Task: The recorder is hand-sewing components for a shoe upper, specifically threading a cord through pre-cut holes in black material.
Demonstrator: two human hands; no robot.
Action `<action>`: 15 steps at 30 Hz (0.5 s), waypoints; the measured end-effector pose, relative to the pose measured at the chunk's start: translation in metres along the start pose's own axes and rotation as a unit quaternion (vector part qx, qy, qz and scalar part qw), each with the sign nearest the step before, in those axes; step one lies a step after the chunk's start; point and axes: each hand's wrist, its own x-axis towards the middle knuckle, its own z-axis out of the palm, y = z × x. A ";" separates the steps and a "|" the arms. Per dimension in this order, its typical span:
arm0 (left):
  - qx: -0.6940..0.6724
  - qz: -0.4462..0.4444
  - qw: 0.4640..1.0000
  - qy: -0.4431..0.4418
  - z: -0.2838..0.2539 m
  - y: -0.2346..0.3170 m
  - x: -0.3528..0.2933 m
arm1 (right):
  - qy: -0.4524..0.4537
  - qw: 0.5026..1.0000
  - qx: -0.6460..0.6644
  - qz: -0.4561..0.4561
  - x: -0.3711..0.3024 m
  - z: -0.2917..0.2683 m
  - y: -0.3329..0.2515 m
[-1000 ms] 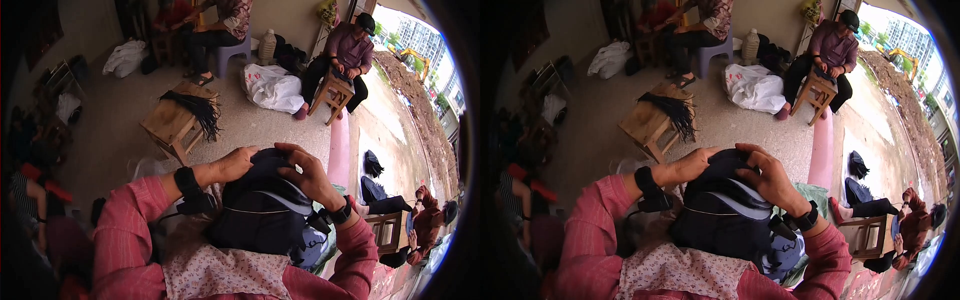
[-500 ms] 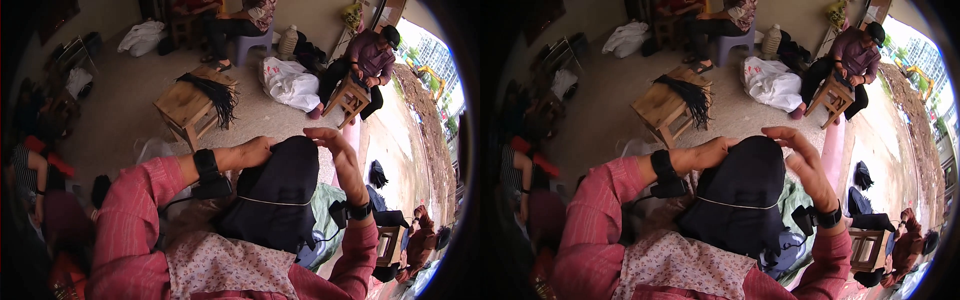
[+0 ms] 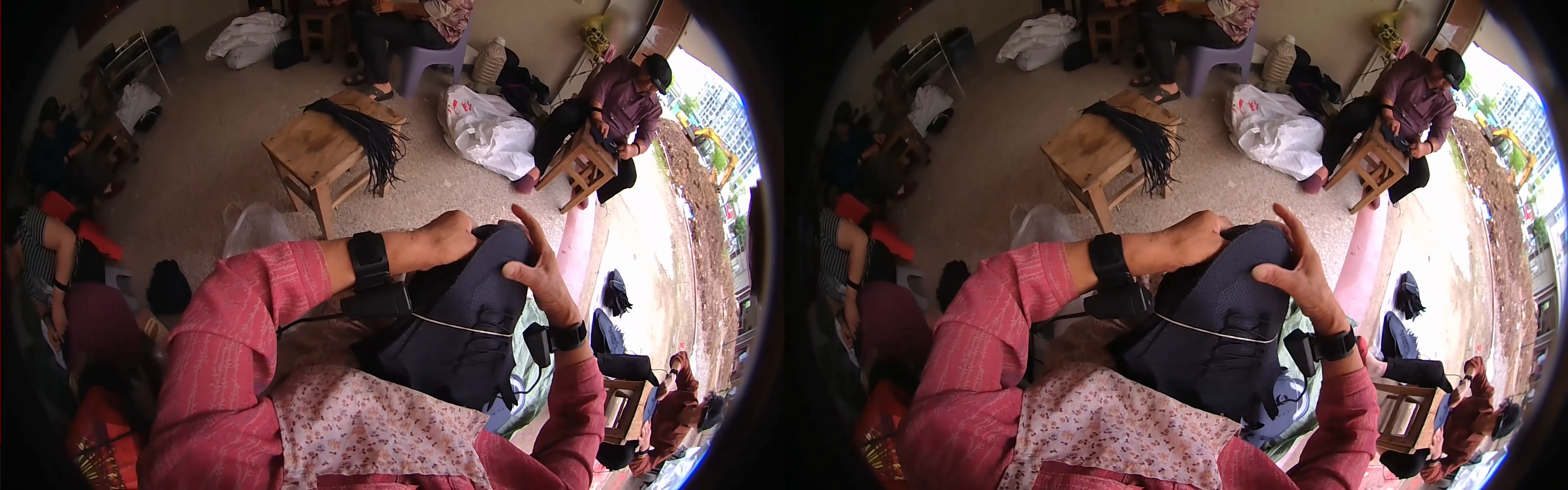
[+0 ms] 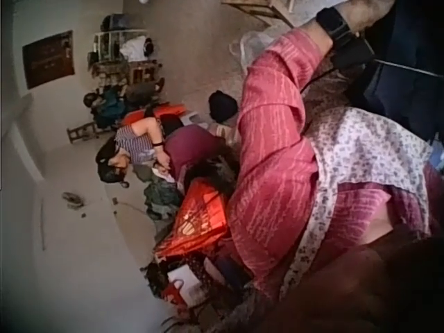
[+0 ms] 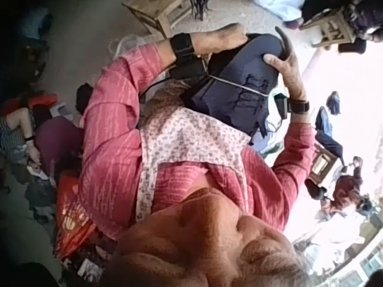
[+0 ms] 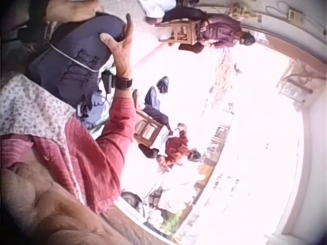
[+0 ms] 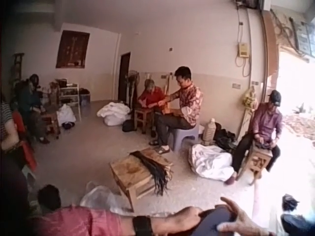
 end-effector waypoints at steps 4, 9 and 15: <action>0.031 0.063 0.997 0.007 0.002 -0.009 0.002 | -0.022 0.985 0.145 0.088 -0.024 -0.027 0.055; -0.029 0.185 0.982 0.029 0.009 -0.001 -0.001 | -0.025 0.986 0.138 0.095 -0.063 -0.024 0.074; -0.111 0.091 0.988 -0.059 0.012 0.009 0.000 | 0.096 0.946 0.288 0.112 -0.098 -0.017 0.105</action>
